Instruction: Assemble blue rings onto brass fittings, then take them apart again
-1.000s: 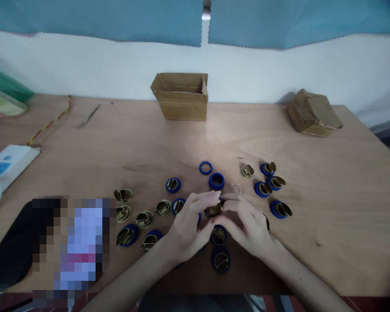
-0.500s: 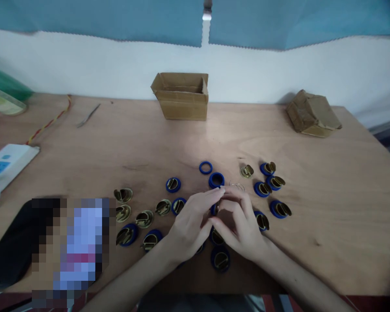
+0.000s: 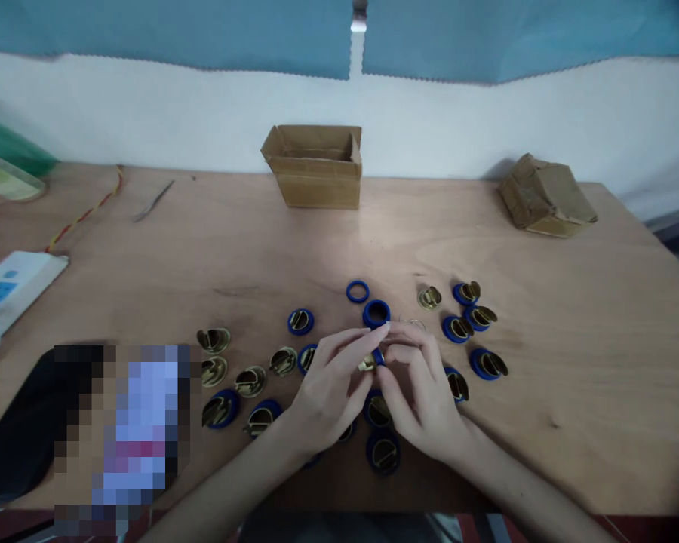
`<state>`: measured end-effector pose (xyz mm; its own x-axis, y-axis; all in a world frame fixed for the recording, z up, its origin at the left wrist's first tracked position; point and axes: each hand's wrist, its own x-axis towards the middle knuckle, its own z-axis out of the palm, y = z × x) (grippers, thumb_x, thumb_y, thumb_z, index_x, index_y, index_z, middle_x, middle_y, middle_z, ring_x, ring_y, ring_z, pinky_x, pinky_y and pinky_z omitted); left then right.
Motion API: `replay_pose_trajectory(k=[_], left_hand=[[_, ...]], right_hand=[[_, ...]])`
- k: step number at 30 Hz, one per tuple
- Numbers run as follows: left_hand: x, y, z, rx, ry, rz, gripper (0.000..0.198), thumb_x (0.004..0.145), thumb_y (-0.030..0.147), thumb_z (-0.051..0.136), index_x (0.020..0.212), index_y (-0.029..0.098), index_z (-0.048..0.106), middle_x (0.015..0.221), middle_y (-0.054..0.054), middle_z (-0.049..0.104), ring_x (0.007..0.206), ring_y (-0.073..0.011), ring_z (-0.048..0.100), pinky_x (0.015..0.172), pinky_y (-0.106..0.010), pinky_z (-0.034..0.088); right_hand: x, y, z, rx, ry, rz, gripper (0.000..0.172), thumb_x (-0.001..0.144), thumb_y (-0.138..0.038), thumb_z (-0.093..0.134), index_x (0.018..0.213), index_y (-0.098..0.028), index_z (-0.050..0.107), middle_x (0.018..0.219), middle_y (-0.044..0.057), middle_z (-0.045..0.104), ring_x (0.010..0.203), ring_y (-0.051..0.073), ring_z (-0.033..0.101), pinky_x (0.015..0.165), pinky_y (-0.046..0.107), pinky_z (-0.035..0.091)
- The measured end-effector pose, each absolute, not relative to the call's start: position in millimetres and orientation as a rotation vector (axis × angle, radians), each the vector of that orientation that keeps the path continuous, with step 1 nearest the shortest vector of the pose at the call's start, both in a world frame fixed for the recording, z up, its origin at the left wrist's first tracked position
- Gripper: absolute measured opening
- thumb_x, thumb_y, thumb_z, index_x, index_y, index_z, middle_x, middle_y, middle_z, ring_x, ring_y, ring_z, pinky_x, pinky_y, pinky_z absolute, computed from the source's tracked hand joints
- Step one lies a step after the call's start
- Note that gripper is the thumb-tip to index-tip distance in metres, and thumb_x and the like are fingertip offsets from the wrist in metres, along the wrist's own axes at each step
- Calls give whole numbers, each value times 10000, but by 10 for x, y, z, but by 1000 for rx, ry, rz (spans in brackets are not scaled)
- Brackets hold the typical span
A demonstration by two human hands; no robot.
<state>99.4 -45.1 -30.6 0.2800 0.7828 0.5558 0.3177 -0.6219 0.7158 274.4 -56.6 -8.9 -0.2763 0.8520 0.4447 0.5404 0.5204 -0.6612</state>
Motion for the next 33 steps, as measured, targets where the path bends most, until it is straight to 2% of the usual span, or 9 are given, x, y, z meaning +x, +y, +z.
replay_pose_trajectory(k=[3, 5, 8, 11, 16, 19, 22, 28, 33], left_hand=[[1010, -471, -303, 2105, 996, 1285, 676, 889, 13, 643, 1501, 228, 451, 1325, -95, 667, 1199, -211, 623, 1017, -352, 567], [1023, -484, -306, 2145, 993, 1280, 694, 892, 33, 671, 1512, 232, 432, 1331, -91, 676, 1180, -209, 623, 992, -347, 577], [1032, -487, -312, 2188, 986, 1304, 695, 898, 45, 676, 1516, 226, 413, 1335, -93, 686, 1165, -215, 625, 956, -360, 589], [1025, -465, -290, 2277, 970, 1329, 615, 888, 44, 690, 1445, 185, 471, 1330, -118, 691, 1166, -231, 633, 947, -384, 588], [1019, -410, -193, 2413, 1047, 1290, 426, 892, 148, 737, 1287, 158, 580, 1262, -140, 722, 1097, -247, 670, 921, -397, 587], [1015, -405, -171, 2387, 1059, 1262, 457, 890, 253, 758, 1299, 172, 574, 1258, -141, 711, 1121, -261, 674, 941, -418, 584], [1005, -414, -184, 2305, 1019, 1227, 485, 885, 248, 761, 1315, 159, 556, 1253, -143, 692, 1168, -253, 666, 980, -390, 587], [979, -342, -188, 2226, 1213, 1284, 373, 885, 171, 728, 1225, 191, 577, 1205, -107, 687, 1108, -227, 700, 959, -348, 604], [922, -232, -240, 2207, 1446, 1194, 299, 882, 179, 725, 1145, 212, 589, 1115, -68, 714, 1026, -222, 721, 890, -333, 603]], right_hand=[[2771, -553, -41, -1177, -1863, 684, 101, 951, -134, 497, 977, -231, 515, 1161, 98, 511, 1142, 259, 554, 970, 444, 506], [2785, -537, -15, -1187, -1797, 825, 102, 969, -160, 467, 907, -234, 501, 1101, 74, 504, 1073, 234, 560, 917, 404, 516], [2786, -516, -3, -1171, -1715, 979, 108, 979, -215, 508, 874, -236, 494, 1082, 53, 509, 1023, 210, 566, 895, 366, 513], [2782, -500, -7, -1159, -1654, 1065, 118, 991, -265, 546, 880, -236, 523, 1080, 51, 525, 1022, 206, 576, 908, 353, 504], [2820, -443, 14, -1140, -1587, 1173, 264, 1045, -382, 469, 855, -223, 559, 1037, 70, 550, 1013, 214, 593, 889, 345, 525], [2829, -393, 9, -1097, -1561, 1285, 351, 1059, -438, 421, 821, -220, 560, 974, 64, 571, 958, 209, 606, 853, 341, 551], [2810, -354, -26, -1097, -1551, 1344, 343, 1058, -420, 432, 806, -225, 559, 911, 40, 589, 905, 191, 613, 846, 330, 562], [2932, -299, -26, -1339, -1521, 1045, 241, 1042, -399, 480, 919, -226, 593, 870, 29, 640, 810, 179, 636, 752, 310, 565], [3421, -125, 64, -1756, -1438, 345, 175, 939, -390, 595, 980, -224, 628, 903, 55, 697, 779, 216, 680, 612, 310, 506]])
